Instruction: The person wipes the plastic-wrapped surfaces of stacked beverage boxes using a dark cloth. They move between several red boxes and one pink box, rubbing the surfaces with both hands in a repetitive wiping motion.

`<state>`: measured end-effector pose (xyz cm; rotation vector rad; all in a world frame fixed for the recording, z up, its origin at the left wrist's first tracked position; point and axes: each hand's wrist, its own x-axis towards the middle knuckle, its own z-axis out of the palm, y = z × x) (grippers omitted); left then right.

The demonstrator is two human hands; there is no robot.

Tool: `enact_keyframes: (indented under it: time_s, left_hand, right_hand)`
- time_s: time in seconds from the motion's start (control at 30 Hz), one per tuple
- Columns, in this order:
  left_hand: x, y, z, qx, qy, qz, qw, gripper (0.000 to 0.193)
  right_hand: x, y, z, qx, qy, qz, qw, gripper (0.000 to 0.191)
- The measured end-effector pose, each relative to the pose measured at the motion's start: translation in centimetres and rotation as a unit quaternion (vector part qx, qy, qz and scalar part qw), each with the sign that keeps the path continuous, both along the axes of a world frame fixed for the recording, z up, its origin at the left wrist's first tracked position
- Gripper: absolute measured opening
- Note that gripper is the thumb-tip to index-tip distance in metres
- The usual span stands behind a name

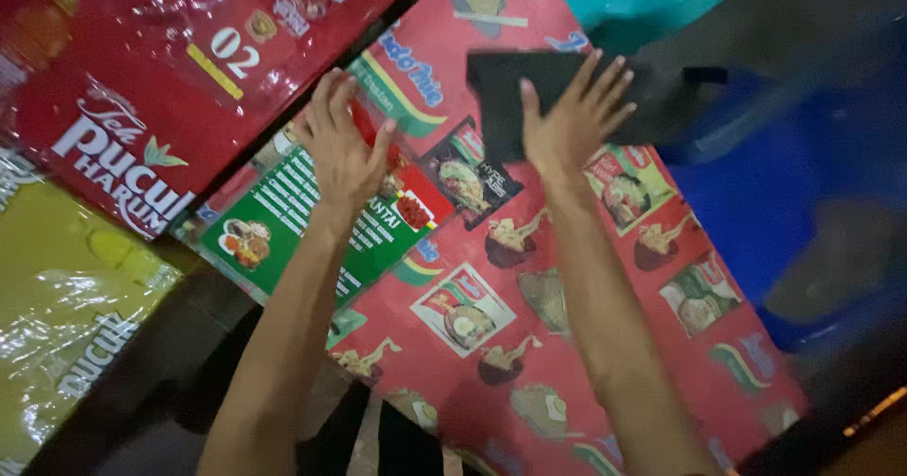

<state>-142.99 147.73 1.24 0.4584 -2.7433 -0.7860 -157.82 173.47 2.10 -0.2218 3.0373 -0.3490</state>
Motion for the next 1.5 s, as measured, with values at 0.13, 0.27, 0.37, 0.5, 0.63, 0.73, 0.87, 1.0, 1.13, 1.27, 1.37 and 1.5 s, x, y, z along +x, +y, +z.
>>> enact_keyframes:
  time_s: [0.13, 0.27, 0.37, 0.5, 0.63, 0.73, 0.87, 1.0, 1.13, 1.27, 1.37, 1.5]
  left_hand:
    - [0.5, 0.2, -0.5, 0.013, 0.069, 0.012, 0.997, 0.076]
    - [0.3, 0.3, -0.7, 0.053, 0.089, 0.022, 0.994, 0.078]
    - [0.2, 0.0, -1.2, 0.044, 0.106, 0.023, 0.993, 0.083]
    - [1.1, 0.3, -1.4, 0.073, 0.084, 0.031, 0.993, 0.084]
    - [1.1, 0.7, -1.0, 0.07, 0.129, 0.026, 0.989, 0.087]
    - [1.1, 0.7, -1.2, 0.07, 0.095, 0.023, 0.993, 0.087]
    - [2.3, 0.7, -2.1, 0.044, 0.057, 0.023, 0.997, 0.091]
    - [2.1, 0.8, -2.4, 0.042, 0.081, 0.019, 0.996, 0.092]
    - [1.8, 0.9, -2.2, 0.024, 0.047, 0.008, 0.999, 0.092]
    - [2.9, 0.9, -3.1, 0.046, 0.07, 0.008, 0.996, 0.092]
    - [2.4, 0.6, -2.5, 0.047, 0.066, 0.02, 0.997, 0.092]
    - [1.1, 0.0, -1.6, 0.017, 0.049, -0.004, 0.999, 0.094]
  right_hand:
    - [7.0, -6.9, -0.2, 0.069, 0.021, 0.203, 0.976, 0.102]
    - [5.8, -6.0, 0.8, -0.018, 0.011, 0.459, 0.888, 0.095]
    - [-2.1, -4.6, 0.2, 0.0, -0.02, 0.156, 0.988, 0.096]
    - [-1.6, -9.0, 0.2, 0.008, 0.075, 0.008, 0.997, 0.104]
    - [3.9, -10.7, 3.8, 0.0, -0.041, 0.41, 0.911, 0.091]
    - [-0.1, -9.4, 4.3, 0.039, -0.109, 0.285, 0.951, 0.098]
    - [-2.2, -11.0, -0.1, -0.02, 0.08, 0.094, 0.992, 0.101]
    - [4.5, -12.9, 0.4, 0.062, 0.056, 0.327, 0.941, 0.094]
    - [-0.8, -11.3, 0.9, -0.037, -0.019, 0.144, 0.989, 0.09]
    - [-1.6, -12.4, -1.3, 0.098, 0.041, 0.1, 0.989, 0.088]
    - [2.5, -9.3, -0.2, 0.064, -0.03, 0.33, 0.941, 0.08]
    - [-1.3, -6.3, 1.5, -0.029, -0.011, 0.239, 0.97, 0.066]
